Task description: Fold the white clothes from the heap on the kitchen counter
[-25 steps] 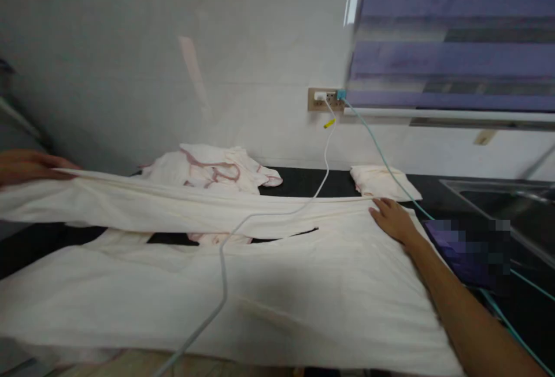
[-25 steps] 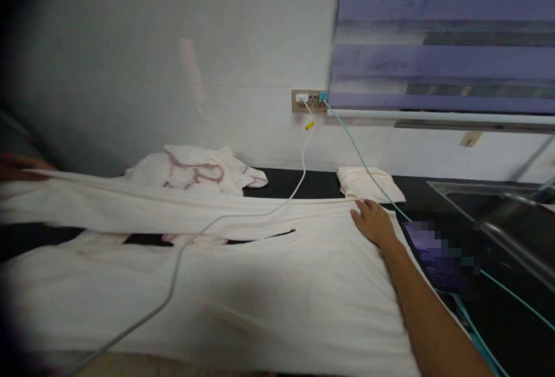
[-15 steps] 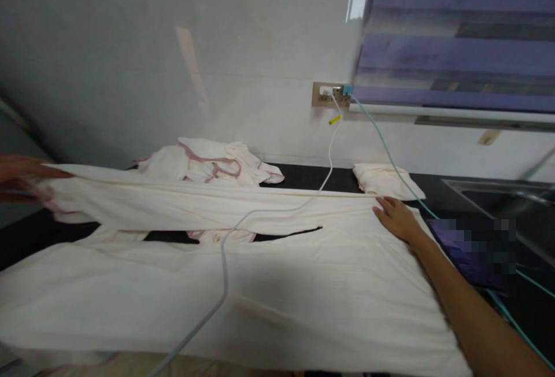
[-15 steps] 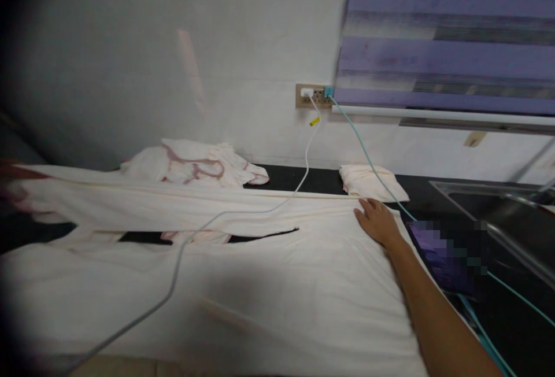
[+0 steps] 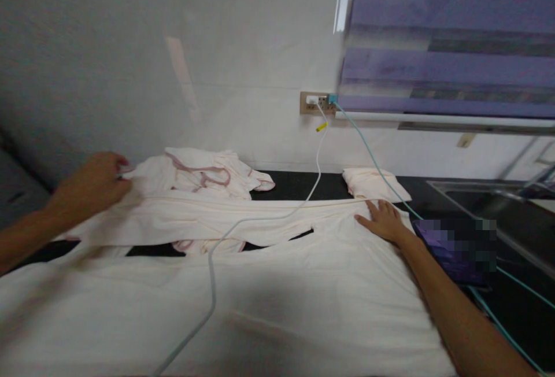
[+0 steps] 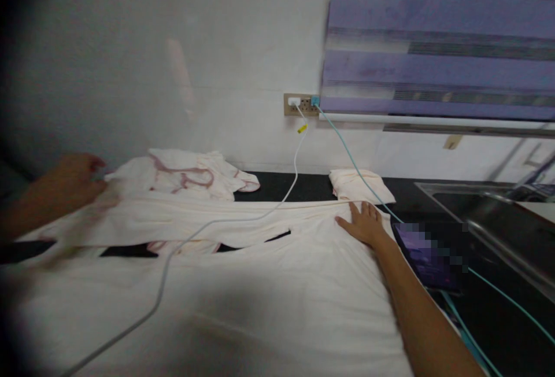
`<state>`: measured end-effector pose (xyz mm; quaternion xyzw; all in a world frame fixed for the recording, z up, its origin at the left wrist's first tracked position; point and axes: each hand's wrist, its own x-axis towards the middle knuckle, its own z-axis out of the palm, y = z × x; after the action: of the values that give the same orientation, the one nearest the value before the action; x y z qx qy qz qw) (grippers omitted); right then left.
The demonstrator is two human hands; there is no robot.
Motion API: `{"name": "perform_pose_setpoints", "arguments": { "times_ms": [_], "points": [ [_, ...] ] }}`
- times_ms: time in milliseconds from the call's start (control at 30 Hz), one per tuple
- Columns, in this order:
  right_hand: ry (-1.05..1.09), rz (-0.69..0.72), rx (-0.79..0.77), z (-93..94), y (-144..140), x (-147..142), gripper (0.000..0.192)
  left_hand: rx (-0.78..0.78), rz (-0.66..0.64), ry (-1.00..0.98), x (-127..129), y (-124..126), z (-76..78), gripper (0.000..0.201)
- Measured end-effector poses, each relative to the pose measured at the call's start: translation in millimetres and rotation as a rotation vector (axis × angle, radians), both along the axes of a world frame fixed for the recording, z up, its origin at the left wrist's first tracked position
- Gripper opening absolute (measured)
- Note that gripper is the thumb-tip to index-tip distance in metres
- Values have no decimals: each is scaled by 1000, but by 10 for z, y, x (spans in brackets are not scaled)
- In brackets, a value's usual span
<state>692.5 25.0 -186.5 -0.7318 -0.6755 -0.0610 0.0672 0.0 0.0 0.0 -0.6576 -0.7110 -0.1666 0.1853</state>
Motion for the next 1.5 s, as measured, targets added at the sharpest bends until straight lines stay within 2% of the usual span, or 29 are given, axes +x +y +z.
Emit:
{"name": "perform_pose_setpoints", "arguments": {
  "times_ms": [100, 200, 233, 300, 400, 500, 600, 700, 833, 933, 1100, 1200, 1300, 1400, 1500],
  "points": [
    [55, 71, 2, 76, -35, -62, 96, -146, -171, -9, 850, -183, -368, 44],
    [135, 295, 101, 171, -66, -146, 93, -295, -472, -105, 1843, -470, -730, 34],
    [177, 374, 153, 204, -75, -173, 90, -279, -585, -130, 2149, -541, -840, 33],
    [267, 461, 239, 260, -89, -218, 76, -221, -689, -156, 2683, -611, -1034, 30],
    [323, 426, 249, 299, -85, -256, 48, -180, -721, -138, 3256, -560, -1244, 29],
    [286, 339, 184, 284, -48, -276, 36, -178, -731, -128, 3548, -469, -1370, 38],
    [231, 284, 126, 253, -21, -301, 41, -197, -699, -97, 3595, -487, -1459, 47],
    [193, 284, 83, 241, -46, -335, 57, -254, -649, -23, 3507, -643, -1494, 55],
    [188, 321, 4, 245, -117, -364, 74, -311, -590, -9, 3389, -879, -1400, 60],
    [200, 346, -15, 235, -126, -353, 77, -288, -565, -26, 3317, -897, -1286, 61],
    [196, 330, 62, 187, -23, -269, 54, -219, -399, 105, 3007, -591, -1146, 48],
    [184, 308, 106, 169, 48, -210, 44, -325, -291, 187, 2690, -321, -1020, 44],
    [180, 262, 150, 162, 90, -170, 41, -406, -167, 164, 2357, -38, -851, 44],
    [179, 218, 175, 153, 102, -157, 42, -408, -133, 155, 2086, 210, -725, 40],
    [161, 209, 162, 141, 85, -168, 47, -419, -163, 163, 1910, 358, -712, 33]
  ]
}}
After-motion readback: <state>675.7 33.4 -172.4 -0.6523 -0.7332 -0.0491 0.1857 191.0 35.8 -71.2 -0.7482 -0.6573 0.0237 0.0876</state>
